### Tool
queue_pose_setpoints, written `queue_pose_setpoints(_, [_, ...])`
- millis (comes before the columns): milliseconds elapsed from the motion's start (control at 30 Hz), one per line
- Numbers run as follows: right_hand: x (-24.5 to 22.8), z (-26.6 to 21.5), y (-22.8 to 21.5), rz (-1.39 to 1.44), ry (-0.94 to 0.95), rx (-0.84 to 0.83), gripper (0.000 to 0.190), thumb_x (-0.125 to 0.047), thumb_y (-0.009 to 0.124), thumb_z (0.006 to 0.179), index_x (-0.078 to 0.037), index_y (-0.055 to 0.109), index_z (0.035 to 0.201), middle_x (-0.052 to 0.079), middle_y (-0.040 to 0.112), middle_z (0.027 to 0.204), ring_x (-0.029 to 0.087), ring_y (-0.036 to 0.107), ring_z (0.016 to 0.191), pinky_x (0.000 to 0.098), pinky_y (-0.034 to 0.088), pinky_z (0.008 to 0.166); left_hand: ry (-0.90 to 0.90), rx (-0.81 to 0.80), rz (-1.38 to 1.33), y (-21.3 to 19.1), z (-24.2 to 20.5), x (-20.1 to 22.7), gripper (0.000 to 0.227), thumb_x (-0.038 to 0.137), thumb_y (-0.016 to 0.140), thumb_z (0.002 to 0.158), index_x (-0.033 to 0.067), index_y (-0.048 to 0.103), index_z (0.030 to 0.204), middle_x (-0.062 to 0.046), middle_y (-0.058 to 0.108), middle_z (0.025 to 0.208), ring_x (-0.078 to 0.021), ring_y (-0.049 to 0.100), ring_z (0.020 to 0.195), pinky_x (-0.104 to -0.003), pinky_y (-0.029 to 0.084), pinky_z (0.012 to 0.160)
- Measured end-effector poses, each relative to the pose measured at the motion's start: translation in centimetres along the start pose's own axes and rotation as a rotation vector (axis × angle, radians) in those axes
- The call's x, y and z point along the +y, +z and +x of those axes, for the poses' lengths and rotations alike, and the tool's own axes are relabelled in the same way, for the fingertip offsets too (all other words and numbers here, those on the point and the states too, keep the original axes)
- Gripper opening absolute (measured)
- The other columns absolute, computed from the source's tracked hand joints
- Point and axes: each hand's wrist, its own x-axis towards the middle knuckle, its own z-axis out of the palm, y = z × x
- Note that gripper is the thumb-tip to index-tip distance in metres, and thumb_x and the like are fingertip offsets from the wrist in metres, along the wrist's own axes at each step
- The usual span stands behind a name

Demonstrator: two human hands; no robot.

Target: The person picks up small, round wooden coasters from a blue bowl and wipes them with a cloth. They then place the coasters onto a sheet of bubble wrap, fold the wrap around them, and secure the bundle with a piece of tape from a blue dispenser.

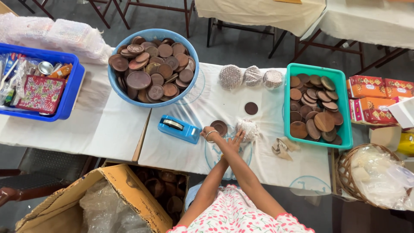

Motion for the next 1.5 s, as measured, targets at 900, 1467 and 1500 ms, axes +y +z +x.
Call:
queue_pose_setpoints(900, [4.7,0.5,1.7,0.147,-0.027,0.183,0.023,-0.025,0.067,0.097,-0.005,0.061,0.107,0.022,0.073,0.099,0.043,0.070,0.095,0.0500,0.054,0.080,0.125,0.165,-0.025,-0.2,-0.3,-0.3,0.097,-0.008,0.052,0.080,0.0238,0.021,0.167,0.002,0.015,0.174,-0.0322,0.050,0.078,-0.044,0.046,0.078])
queue_pose_setpoints(1467, [4.8,-4.2,-6.8,0.737,-0.004,0.493,0.022,-0.026,0.069,0.097,-0.006,0.062,0.103,0.008,0.077,0.089,0.014,0.074,0.079,0.0322,0.059,0.067,0.279,0.245,-0.505,-5.2,-0.5,0.0,0.075,0.011,0.066,0.086,0.0126,0.044,0.158,-0.010,0.040,0.159,-0.0398,0.050,0.136,-0.047,0.040,0.112])
queue_pose_setpoints(1500, [5.5,-4.8,-7.8,0.740,0.007,0.513,0.022,-0.026,0.069,0.097,-0.006,0.062,0.103,0.008,0.077,0.089,0.014,0.074,0.079,0.0322,0.059,0.067,0.297,0.234,-0.512,-2.9,-0.3,-0.8,0.075,0.011,0.066,0.086,0.0126,0.044,0.158,-0.010,0.040,0.159,-0.0398,0.050,0.136,-0.047,0.040,0.112])
